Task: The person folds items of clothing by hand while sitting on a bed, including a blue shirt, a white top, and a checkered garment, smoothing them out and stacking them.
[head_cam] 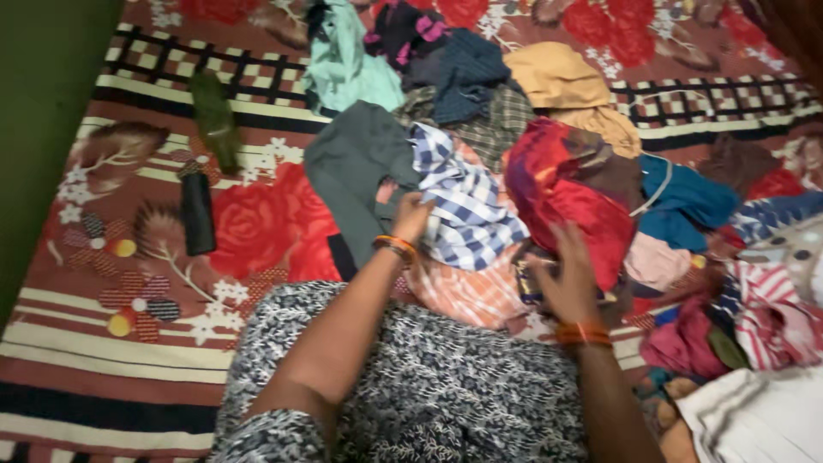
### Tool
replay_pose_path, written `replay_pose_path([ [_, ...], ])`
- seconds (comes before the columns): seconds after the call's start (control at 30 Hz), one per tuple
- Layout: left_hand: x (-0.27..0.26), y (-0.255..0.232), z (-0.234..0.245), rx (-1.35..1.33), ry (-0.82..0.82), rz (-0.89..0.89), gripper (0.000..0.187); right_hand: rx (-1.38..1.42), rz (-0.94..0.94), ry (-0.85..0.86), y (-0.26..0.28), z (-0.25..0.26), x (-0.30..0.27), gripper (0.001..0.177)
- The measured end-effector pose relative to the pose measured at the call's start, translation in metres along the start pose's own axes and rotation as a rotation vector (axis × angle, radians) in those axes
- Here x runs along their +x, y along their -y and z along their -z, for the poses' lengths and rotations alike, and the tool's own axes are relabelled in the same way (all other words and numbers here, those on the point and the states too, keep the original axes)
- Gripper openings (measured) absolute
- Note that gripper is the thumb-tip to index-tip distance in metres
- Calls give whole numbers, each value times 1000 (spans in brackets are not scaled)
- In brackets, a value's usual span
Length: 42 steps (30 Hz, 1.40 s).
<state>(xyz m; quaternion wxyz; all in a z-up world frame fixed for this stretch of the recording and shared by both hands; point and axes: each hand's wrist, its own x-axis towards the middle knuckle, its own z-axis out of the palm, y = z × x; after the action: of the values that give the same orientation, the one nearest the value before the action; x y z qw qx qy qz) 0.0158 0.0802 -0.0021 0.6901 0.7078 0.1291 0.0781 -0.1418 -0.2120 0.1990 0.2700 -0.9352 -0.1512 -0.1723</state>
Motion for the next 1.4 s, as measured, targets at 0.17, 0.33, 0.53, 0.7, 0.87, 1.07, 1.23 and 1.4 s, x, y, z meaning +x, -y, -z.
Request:
replay_pose_path([
  [0.17, -5, -16, -22, 24, -37, -26, 55, -50, 64, 73, -17, -118, 43, 100],
  [0.33, -40, -74, -6, 272, 65, 167, 55, 100, -581, -132, -61, -181, 15, 127],
  [0.53, -37, -67, -25, 234, 121, 73, 61, 423, -791, -119, -106, -212, 15, 102],
  [0.7, -40, -67, -24, 327, 125, 148, 64, 909, -888, -306, -80, -210, 23, 99],
  [0.87, -49, -87, -13, 418, 91, -129, 69, 1287, -802, -305, -35, -145, 44, 71],
  [1.07, -71, -164, 21, 420, 282, -692, 97, 1498, -367, 69, -4, -69, 44, 68],
  [1.23, -82, -189, 28, 458, 310, -783, 51, 1455, -349, 238, 23, -15, 41, 63],
  [1.4, -85, -188, 30, 313, 445, -949, 31, 1097, -326, 311, 46, 5, 40, 45],
])
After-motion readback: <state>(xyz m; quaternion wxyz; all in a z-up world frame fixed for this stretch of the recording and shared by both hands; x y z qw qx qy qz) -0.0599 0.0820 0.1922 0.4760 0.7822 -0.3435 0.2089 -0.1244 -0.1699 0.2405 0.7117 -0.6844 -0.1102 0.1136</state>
